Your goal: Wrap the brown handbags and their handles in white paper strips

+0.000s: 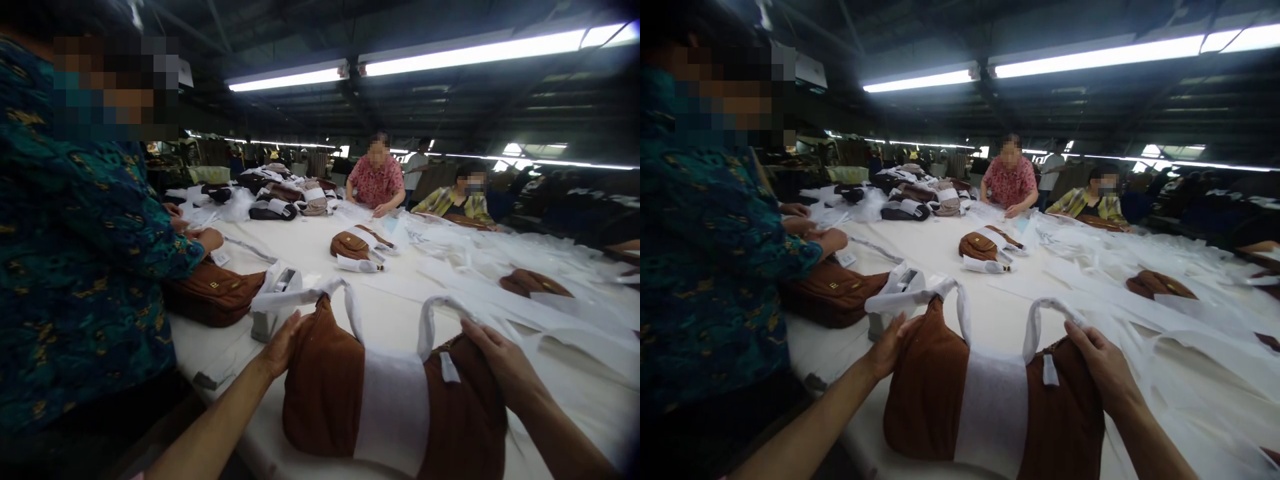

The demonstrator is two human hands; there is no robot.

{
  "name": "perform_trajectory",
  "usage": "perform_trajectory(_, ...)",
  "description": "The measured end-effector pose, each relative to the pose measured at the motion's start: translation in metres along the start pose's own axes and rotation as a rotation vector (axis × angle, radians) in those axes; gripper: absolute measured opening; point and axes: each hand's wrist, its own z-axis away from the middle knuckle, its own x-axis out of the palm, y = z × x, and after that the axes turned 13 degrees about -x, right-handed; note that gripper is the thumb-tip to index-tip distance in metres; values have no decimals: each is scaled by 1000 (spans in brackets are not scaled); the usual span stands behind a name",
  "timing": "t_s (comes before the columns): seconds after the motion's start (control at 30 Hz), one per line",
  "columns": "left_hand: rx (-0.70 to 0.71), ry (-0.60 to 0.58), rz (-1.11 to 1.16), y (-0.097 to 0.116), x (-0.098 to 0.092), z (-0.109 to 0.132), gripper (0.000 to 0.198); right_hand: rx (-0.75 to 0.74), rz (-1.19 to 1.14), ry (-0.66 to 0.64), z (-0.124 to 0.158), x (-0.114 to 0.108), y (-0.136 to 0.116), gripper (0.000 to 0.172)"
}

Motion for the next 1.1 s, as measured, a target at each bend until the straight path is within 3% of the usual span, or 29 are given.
perform_trajectory(0.07,-4,33,-246,3,8,4,47,63,32,-44,0,-3,1,49)
perform_trajectory(0.17,56,203,-475,0,12,-1,47,36,-104,-169,8,-9,0,54)
perform_trajectory(0.3,233,272,-468,-12,4,-15,46,4,-260,-337,33,-11,-5,79)
perform_trajectory(0.4,329,293,-532,-18,0,-25,45,74,-294,-390,47,-7,-1,71)
perform_trajectory(0.53,297,286,-609,-25,-2,-42,44,216,-295,-433,52,-4,23,65)
perform_trajectory(0.63,225,289,-649,-32,-9,-56,41,207,-21,-393,53,-3,43,73)
perform_trajectory(0.7,174,292,-676,-37,-16,-63,42,80,368,-231,60,3,46,86)
perform_trajectory(0.8,129,306,-701,-43,-27,-71,53,-399,809,22,88,29,31,80)
perform_trajectory(0.83,121,309,-706,-44,-30,-73,57,-581,851,-3,100,42,23,71)
perform_trajectory(0.9,111,311,-714,-46,-34,-77,62,-838,865,-207,122,69,8,69)
perform_trajectory(1.0,107,310,-726,-47,-36,-81,63,-914,736,-447,135,86,-5,70)
perform_trajectory(1.03,107,307,-731,-47,-36,-82,63,-864,647,-473,132,81,-5,69)
perform_trajectory(1.1,108,302,-736,-47,-36,-82,62,-649,404,-371,118,58,-3,62)
